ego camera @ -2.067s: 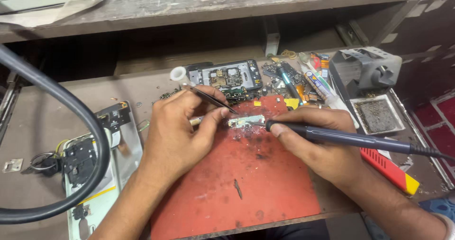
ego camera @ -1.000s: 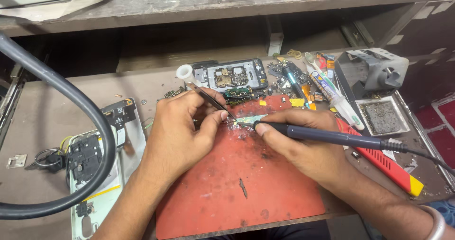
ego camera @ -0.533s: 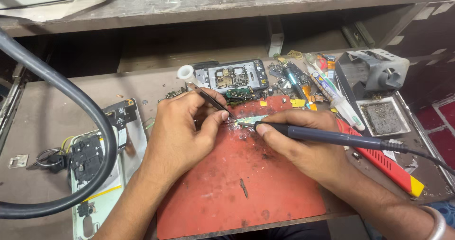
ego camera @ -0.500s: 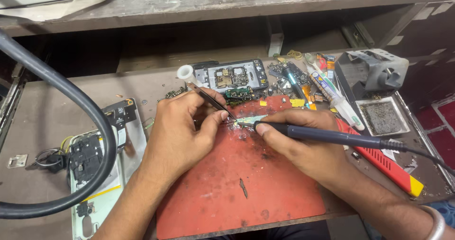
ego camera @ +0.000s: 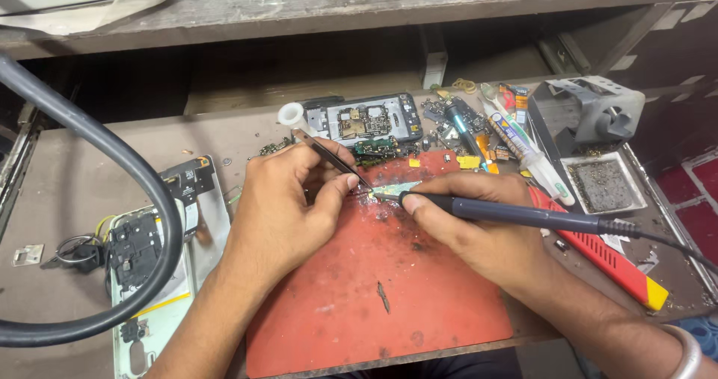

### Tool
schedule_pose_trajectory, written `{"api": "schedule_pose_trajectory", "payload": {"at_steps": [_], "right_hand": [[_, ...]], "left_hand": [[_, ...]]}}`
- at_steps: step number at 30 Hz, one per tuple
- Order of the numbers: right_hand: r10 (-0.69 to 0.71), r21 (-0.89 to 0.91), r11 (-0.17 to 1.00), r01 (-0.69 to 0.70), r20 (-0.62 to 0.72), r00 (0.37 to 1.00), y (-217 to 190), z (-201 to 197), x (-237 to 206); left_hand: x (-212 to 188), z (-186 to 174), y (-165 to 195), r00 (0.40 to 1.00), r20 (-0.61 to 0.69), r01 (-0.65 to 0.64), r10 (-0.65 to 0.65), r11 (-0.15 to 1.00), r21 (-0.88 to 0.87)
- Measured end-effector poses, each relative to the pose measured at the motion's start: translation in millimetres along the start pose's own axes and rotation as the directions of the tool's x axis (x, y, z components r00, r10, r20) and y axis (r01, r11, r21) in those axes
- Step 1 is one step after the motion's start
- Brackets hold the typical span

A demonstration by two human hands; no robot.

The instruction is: The person uses a soldering iron and tweezers to apply solder to a small circuit board component on a red work mat. The person holds the component steady with tweezers while applying heat and solder, then repositions the component and continues soldering different areas.

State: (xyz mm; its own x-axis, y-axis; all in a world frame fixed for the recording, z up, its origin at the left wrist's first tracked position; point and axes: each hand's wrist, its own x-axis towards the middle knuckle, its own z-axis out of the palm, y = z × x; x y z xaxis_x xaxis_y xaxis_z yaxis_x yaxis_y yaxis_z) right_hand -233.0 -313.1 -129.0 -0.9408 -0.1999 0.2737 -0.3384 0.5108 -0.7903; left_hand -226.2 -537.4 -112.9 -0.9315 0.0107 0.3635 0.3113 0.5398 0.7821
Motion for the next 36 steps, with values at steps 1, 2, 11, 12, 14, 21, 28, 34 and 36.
{"api": "schedule_pose_trajectory", "payload": {"at_steps": [1, 2, 11, 12, 14, 21, 28, 34, 36], "right_hand": [[0.011, -0.003, 1.0, -0.011, -0.001, 1.0, 0, -1, 0], [0.021, -0.006, 1.0, -0.021, -0.002, 1.0, 0, -1, 0], [0.019, -0.008, 1.0, -0.019, 0.009, 1.0, 0, -3, 1], [0.03, -0.017, 0.999, -0.03, 0.013, 0.999, 1, -3, 2], [0.089, 0.031, 0.995, -0.09, 0.029, 0.996, 1, -3, 3], [0.022, 0.058, 0.998, -0.024, 0.025, 0.999, 6, -3, 3], [0.043, 0.041, 0.998, -0.044, 0.016, 0.999, 8, -4, 3], [0.047, 0.032, 0.998, -0.048, 0.024, 0.999, 10, -6, 4], [0.012, 0.029, 0.999, -0.012, 0.015, 1.0, 11, -7, 4]], "left_hand": [[0, 0, 1, 1.0, 0.0, 0.011, -0.011, 1.0, 0.007], [0, 1, 1, 1.0, 0.001, 0.021, -0.021, 1.0, 0.015], [2, 2, 1, 1.0, 0.002, 0.005, -0.005, 1.0, 0.002], [2, 2, 0, 1.0, 0.006, 0.001, 0.0, 1.0, -0.013], [3, 3, -1, 1.0, -0.001, -0.017, 0.017, 1.0, 0.011], [4, 6, -4, 1.0, -0.004, -0.017, 0.017, 1.0, -0.011], [5, 10, -3, 1.0, 0.001, 0.023, -0.023, 1.0, -0.008], [6, 11, -1, 0.999, -0.002, 0.038, -0.038, 0.999, 0.011], [7, 12, 0, 0.999, 0.003, 0.04, -0.04, 0.999, 0.016]]}}
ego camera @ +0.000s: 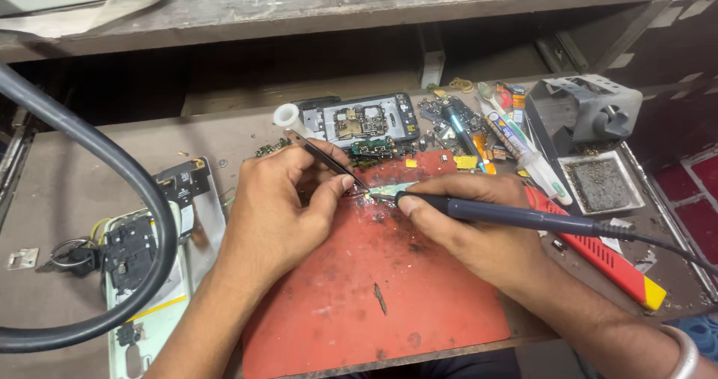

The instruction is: The person uses a soldering iron and tweezers to apply solder to a small circuit board component on a red work mat. The person holds the component steady with tweezers while applying heat and solder, then repositions the component and continues soldering different areas.

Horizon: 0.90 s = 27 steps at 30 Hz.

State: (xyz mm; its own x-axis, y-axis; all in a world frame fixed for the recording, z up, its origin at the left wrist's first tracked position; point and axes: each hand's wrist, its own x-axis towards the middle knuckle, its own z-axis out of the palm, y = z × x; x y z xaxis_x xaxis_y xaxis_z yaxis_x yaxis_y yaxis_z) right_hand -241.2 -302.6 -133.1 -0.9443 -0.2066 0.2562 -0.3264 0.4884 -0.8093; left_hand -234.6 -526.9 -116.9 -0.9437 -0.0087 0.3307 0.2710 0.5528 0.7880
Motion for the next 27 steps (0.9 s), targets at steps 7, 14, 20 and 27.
{"api": "schedule_pose_trajectory", "payload": {"at_steps": [7, 14, 20, 27], "right_hand": [[0.009, 0.022, 1.0, -0.01, 0.016, 1.0, 2.5, -2.1, 0.7], [-0.008, 0.066, 0.998, 0.006, 0.023, 1.0, 5.1, -1.8, 0.7], [-0.001, 0.086, 0.996, -0.001, 0.033, 0.999, 7.0, -1.5, -1.0], [-0.024, 0.081, 0.996, 0.023, 0.016, 1.0, 8.2, -3.2, -1.2]], "left_hand": [[0.6, 1.5, -0.8, 1.0, 0.004, -0.016, 0.016, 0.999, -0.044], [1.5, 2.7, -3.2, 1.0, 0.005, -0.016, 0.016, 0.999, -0.042], [0.3, 3.8, -1.7, 1.0, 0.002, -0.004, 0.004, 1.0, -0.027], [1.1, 5.1, 0.8, 1.0, 0.011, 0.013, -0.013, 1.0, -0.017]]}}
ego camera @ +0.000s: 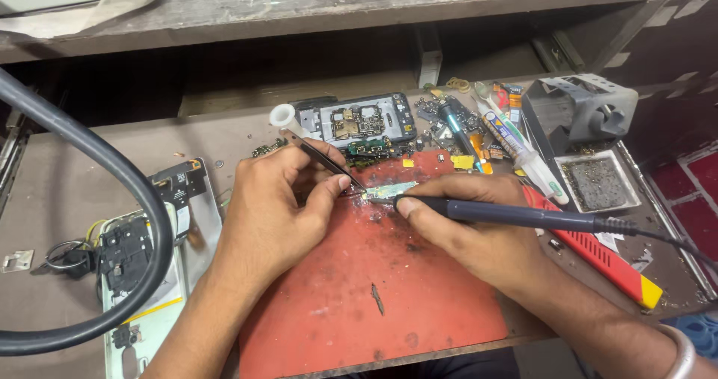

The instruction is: The person uses a soldering iron and tweezers to apply solder to a small circuit board component on a red work mat. The person holds the component steady with tweezers while applying heat and solder, then repositions the component and continues soldering different areas.

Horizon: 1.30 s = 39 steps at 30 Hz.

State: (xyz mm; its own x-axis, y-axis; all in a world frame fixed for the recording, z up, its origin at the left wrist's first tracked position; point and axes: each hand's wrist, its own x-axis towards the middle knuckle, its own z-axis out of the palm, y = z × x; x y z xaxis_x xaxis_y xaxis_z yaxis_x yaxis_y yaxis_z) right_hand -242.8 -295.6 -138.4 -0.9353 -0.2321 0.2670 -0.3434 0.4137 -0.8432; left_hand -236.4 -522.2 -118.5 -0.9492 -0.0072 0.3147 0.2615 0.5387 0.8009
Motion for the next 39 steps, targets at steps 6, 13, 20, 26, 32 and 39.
{"api": "schedule_pose_trajectory", "payload": {"at_steps": [6, 13, 20, 26, 32, 39], "right_hand": [[0.037, 0.01, 0.999, -0.038, 0.038, 0.999, -0.7, -1.0, 1.1], [0.111, 0.081, 0.99, -0.112, 0.023, 0.994, -1.0, -0.3, -2.1], [0.093, -0.007, 0.996, -0.093, 0.027, 0.995, -0.2, 1.0, 2.4], [0.056, -0.004, 0.998, -0.056, 0.008, 0.998, 4.3, -0.4, 5.5], [0.042, -0.052, 0.998, -0.04, 0.043, 0.998, 6.8, -3.2, 4.3], [0.027, -0.004, 1.0, -0.027, 0.042, 0.999, 8.5, -1.7, 5.5]], "left_hand": [[0.8, -0.3, -1.6, 1.0, 0.0, -0.024, 0.024, 0.999, -0.022], [-2.2, -0.1, -0.1, 1.0, -0.007, 0.001, 0.0, 1.0, 0.011], [0.6, -1.3, -0.6, 1.0, -0.011, 0.0, 0.0, 1.0, 0.019], [3.3, 1.7, -2.8, 1.0, -0.008, -0.022, 0.022, 1.0, 0.004], [2.3, 2.1, -1.6, 1.0, -0.005, 0.003, -0.003, 1.0, -0.009], [3.4, 4.0, -4.1, 0.999, -0.014, -0.045, 0.045, 0.998, -0.051]]}}
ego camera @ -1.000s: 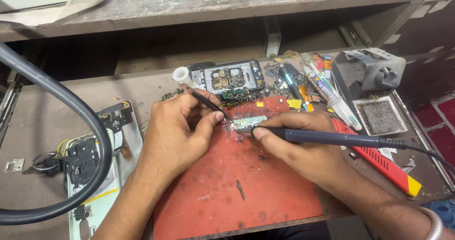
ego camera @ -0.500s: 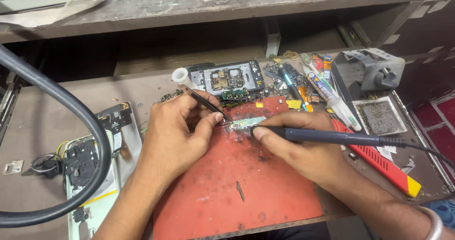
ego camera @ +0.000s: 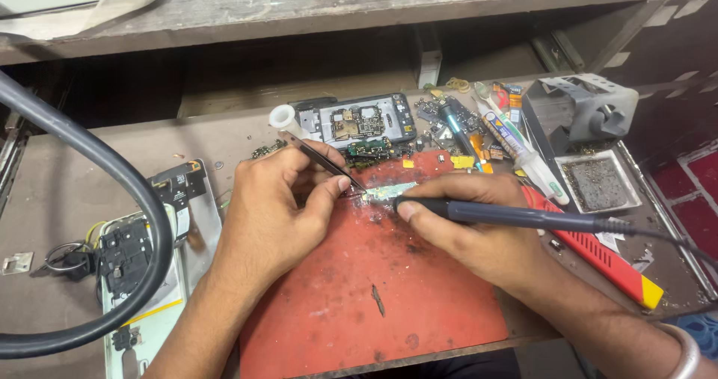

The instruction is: The person uses a soldering iron and tweezers to apply solder to a small circuit board component on a red work mat. The person holds the component steady with tweezers while applying heat and solder, then repositions the component and continues soldering different areas.

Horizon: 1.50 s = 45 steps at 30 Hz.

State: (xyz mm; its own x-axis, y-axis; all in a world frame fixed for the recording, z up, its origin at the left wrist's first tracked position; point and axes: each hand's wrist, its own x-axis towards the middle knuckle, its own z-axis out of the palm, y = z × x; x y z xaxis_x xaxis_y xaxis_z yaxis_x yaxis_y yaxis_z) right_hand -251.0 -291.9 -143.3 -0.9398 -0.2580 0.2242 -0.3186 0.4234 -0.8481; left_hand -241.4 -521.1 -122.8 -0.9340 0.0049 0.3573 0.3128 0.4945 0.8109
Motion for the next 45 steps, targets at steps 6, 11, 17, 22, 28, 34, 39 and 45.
{"api": "schedule_pose_trajectory", "payload": {"at_steps": [6, 11, 17, 22, 28, 34, 39, 45], "right_hand": [[-0.021, -0.007, 1.0, 0.021, -0.035, 0.999, 2.6, 2.9, 2.7], [0.055, 0.025, 0.998, -0.055, -0.006, 0.998, 2.4, 4.2, 1.3], [0.083, 0.003, 0.997, -0.083, -0.001, 0.997, 3.1, 2.6, 3.7], [0.01, 0.018, 1.0, -0.01, -0.016, 1.0, 1.7, 0.6, 2.8], [0.079, 0.029, 0.996, -0.079, 0.014, 0.997, 0.3, 0.8, 0.4], [0.064, 0.051, 0.997, -0.063, -0.017, 0.998, 6.0, -1.5, -0.2], [-0.013, 0.133, 0.991, 0.024, -0.087, 0.996, 6.5, -1.4, -2.9], [0.008, -0.05, 0.999, -0.013, -0.085, 0.996, 2.6, 1.5, -1.0]], "left_hand": [[1.2, -0.7, -3.4, 0.999, 0.003, 0.034, -0.034, 0.998, 0.046], [0.7, -1.1, -3.1, 0.998, 0.007, 0.056, -0.056, 0.997, 0.044], [1.6, 0.3, -4.0, 1.0, 0.002, 0.017, -0.017, 0.999, 0.033], [1.3, 0.8, -3.3, 1.0, 0.002, 0.031, -0.031, 0.999, 0.041], [0.9, 0.9, -0.8, 0.999, 0.005, 0.048, -0.049, 0.998, 0.038], [0.5, 3.1, 0.5, 0.999, 0.001, 0.049, -0.049, 0.996, 0.076], [-0.5, 1.7, 1.1, 0.999, 0.0, 0.05, -0.05, 0.997, 0.057], [-0.6, -0.1, 0.7, 0.998, -0.019, -0.053, 0.055, 0.993, 0.104]]}}
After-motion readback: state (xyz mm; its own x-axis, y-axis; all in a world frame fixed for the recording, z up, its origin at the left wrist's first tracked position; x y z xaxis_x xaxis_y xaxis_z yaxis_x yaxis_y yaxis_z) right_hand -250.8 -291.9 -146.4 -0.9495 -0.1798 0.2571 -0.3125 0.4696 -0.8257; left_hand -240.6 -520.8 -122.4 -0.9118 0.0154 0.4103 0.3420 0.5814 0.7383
